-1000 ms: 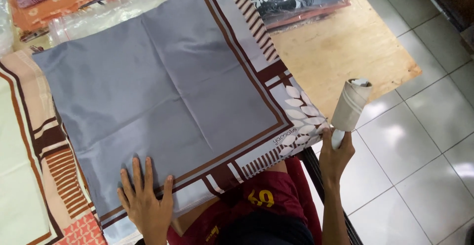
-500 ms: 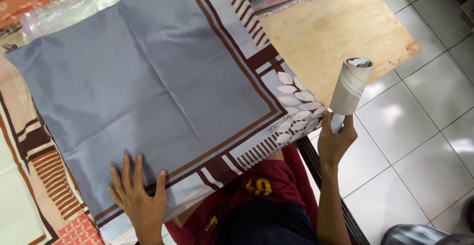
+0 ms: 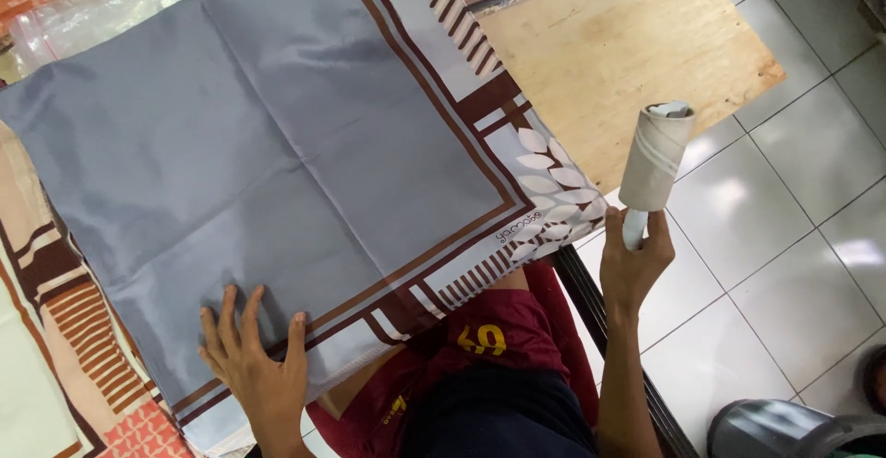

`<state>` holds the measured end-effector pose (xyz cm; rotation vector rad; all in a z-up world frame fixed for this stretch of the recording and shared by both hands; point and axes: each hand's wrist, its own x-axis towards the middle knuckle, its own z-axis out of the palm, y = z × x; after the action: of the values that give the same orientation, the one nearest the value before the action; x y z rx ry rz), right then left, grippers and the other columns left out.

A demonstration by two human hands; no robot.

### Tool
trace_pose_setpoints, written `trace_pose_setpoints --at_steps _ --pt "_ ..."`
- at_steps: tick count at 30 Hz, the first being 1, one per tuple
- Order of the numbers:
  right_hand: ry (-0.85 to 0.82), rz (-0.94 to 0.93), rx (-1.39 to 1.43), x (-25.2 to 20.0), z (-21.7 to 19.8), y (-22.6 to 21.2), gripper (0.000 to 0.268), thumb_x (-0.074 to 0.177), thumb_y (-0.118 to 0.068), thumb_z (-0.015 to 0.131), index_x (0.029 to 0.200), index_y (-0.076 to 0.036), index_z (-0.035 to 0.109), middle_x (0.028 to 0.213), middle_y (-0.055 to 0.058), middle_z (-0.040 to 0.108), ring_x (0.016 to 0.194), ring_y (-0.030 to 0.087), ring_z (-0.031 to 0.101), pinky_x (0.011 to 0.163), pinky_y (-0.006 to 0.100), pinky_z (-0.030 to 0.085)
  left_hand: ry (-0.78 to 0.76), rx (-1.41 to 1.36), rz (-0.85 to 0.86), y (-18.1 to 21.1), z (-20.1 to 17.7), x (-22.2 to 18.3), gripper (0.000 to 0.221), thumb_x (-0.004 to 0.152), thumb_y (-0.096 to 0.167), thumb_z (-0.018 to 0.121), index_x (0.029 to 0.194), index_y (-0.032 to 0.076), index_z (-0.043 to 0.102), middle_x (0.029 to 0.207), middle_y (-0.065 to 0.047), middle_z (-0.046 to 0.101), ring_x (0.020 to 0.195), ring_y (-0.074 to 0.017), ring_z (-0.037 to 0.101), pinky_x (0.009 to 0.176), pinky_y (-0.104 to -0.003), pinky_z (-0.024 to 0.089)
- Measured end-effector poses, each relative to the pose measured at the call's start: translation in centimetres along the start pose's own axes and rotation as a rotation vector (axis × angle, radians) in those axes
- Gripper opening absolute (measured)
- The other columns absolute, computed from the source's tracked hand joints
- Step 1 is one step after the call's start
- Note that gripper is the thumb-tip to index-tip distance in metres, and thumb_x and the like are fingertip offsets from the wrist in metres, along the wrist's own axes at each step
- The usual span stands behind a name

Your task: Using a lint roller to remove dust and lint from a fabric scarf laid out on a table.

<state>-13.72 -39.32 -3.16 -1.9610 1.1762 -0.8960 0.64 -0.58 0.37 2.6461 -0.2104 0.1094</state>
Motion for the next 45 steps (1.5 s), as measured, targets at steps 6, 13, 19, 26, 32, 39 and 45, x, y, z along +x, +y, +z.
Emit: trace_pose_setpoints --at_steps 6,13,19,26,32,39,45 --pt "-0.147 0.046 0.16 -3.9 -1.4 -3.0 0.016 0.108 -0.021 0.054 0.104 -0.005 0.055 0.073 0.0 0.048 0.061 0.009 0.041 0.05 0.028 0.034 0.014 -0.09 0.08 1.7 0.1 0.3 0.055 0.096 0.034 0.066 0.144 0.01 0.057 0.165 -0.012 0.038 0.159 -0.0421 0.019 0.12 -0.078 0.011" --pt "-0.894 0.142 0.016 -10.0 -2.5 -4.8 0.031 0.099 -0.03 0.053 0.122 -0.013 0.065 0.084 0.003 0.074 0.06 0.012 0.06 0.049 0.026 0.046 -0.17 0.117 0.313 4.7 2.6 0.3 0.085 0.09 0.068 0.052 0.162 0.028 0.033 0.173 0.002 0.021 0.162 -0.0293 0.01 0.124 -0.067 0.011" --pt "-0.758 0.333 -0.257 -5.2 -3.8 -4.3 0.038 0.103 -0.033 0.046 0.131 -0.013 0.063 0.086 0.009 0.073 0.07 0.018 0.063 0.063 0.033 0.051 -0.166 0.25 0.341 4.6 2.9 0.3 0.097 0.083 0.081 0.05 0.164 0.031 0.03 0.173 0.006 0.024 0.161 -0.033 0.015 0.123 -0.067 0.019" --pt "-0.387 0.253 -0.281 -1.6 -7.2 -4.8 0.036 0.11 -0.022 0.05 0.133 0.003 0.063 0.083 0.012 0.061 0.066 0.019 0.047 0.056 0.037 0.038 -0.216 0.222 0.333 4.4 2.7 0.3 0.101 0.081 0.082 0.051 0.165 0.032 0.026 0.174 0.005 0.018 0.162 -0.0318 0.007 0.125 -0.066 0.011" --pt "-0.716 0.287 -0.111 -6.6 -4.9 -5.6 0.041 0.096 -0.021 0.061 0.136 -0.012 0.067 0.107 0.006 0.079 0.067 0.016 0.061 0.056 0.031 0.046 -0.199 0.241 0.337 4.5 2.6 0.2 0.1 0.082 0.083 0.049 0.164 0.031 0.028 0.174 0.004 0.021 0.162 -0.0325 0.011 0.123 -0.067 0.015" --pt "-0.471 0.432 -0.182 -4.9 -4.8 -3.5 0.042 0.104 -0.024 0.054 0.142 -0.007 0.062 0.098 0.016 0.073 0.064 0.019 0.055 0.056 0.034 0.046 -0.197 0.208 0.33 4.7 2.3 0.2 0.098 0.083 0.083 0.049 0.164 0.031 0.029 0.173 0.005 0.022 0.162 -0.0316 0.011 0.125 -0.065 0.014" --pt "-0.16 0.299 0.352 -9.0 -1.2 2.4 0.021 0.114 -0.025 0.04 0.123 -0.009 0.047 0.077 -0.002 0.049 0.053 0.006 0.043 0.041 0.02 0.039 -0.19 0.207 0.354 4.7 2.3 0.4 0.103 0.08 0.085 0.051 0.164 0.031 0.028 0.174 0.003 0.02 0.161 -0.0344 0.012 0.124 -0.066 0.015"
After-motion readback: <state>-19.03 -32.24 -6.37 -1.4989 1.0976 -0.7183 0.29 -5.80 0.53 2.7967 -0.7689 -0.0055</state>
